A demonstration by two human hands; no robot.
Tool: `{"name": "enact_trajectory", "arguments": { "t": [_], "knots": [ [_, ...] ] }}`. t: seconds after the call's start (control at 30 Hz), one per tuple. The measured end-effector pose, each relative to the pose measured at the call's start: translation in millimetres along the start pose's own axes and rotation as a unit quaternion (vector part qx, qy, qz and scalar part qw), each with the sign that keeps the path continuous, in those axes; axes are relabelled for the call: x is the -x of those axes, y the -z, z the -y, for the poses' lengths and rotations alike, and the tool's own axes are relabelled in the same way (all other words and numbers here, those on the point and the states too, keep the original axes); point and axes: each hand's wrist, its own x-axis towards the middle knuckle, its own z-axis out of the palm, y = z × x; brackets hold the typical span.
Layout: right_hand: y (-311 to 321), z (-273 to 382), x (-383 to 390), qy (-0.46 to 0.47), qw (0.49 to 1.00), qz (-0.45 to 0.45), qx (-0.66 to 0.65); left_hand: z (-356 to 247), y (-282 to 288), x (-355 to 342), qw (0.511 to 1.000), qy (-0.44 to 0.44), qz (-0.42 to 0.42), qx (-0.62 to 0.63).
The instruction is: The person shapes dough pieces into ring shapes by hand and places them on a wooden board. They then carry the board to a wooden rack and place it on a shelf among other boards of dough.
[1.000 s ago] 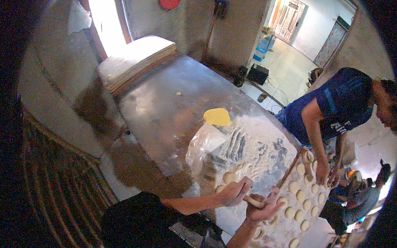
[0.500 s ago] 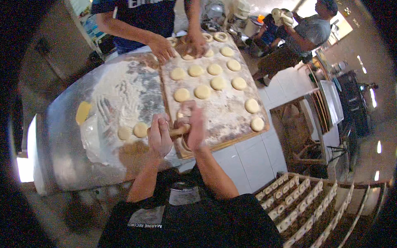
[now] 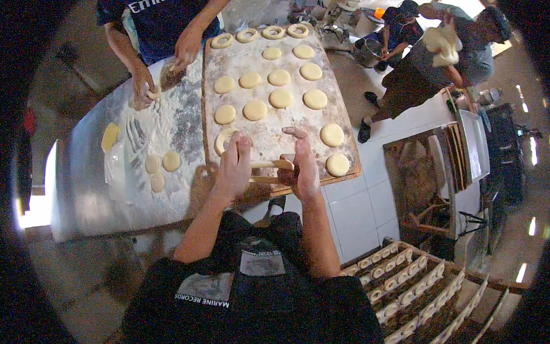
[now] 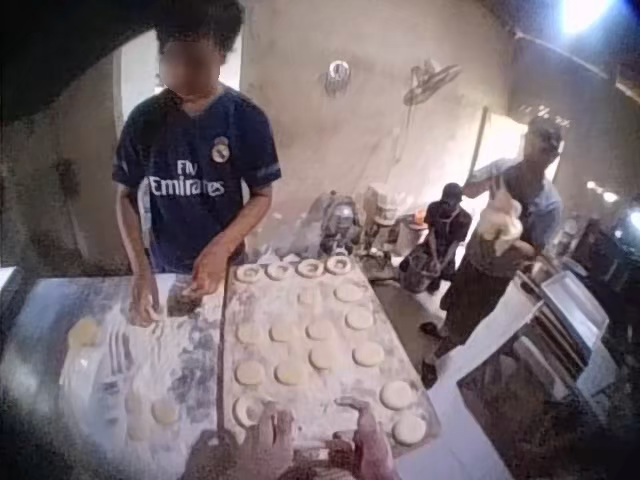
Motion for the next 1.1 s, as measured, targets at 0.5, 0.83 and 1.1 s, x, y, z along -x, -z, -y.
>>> {"name": "enact_trajectory", "arguments": {
  "t": [0.5,0.83,1.1],
  "knots": [
    [54.1,-24.3,-20.2,-0.043,0.638,-0.058,0.767,-18.1,-21.4,-1.2,0.933,0.118,0.159,-0.301],
    [83.4,-6.9,-3.5,0.09,0.744,-0.165,0.641,-37.4,-31.3,-24.7,0.955,0.024,0.147,-0.255],
    [154.7,20.5,-0.6,-0.03,0.601,-0.211,0.771,-68.7,-148.1,-91.1,0.914,-0.284,0.167,-0.237]
  ]
}}
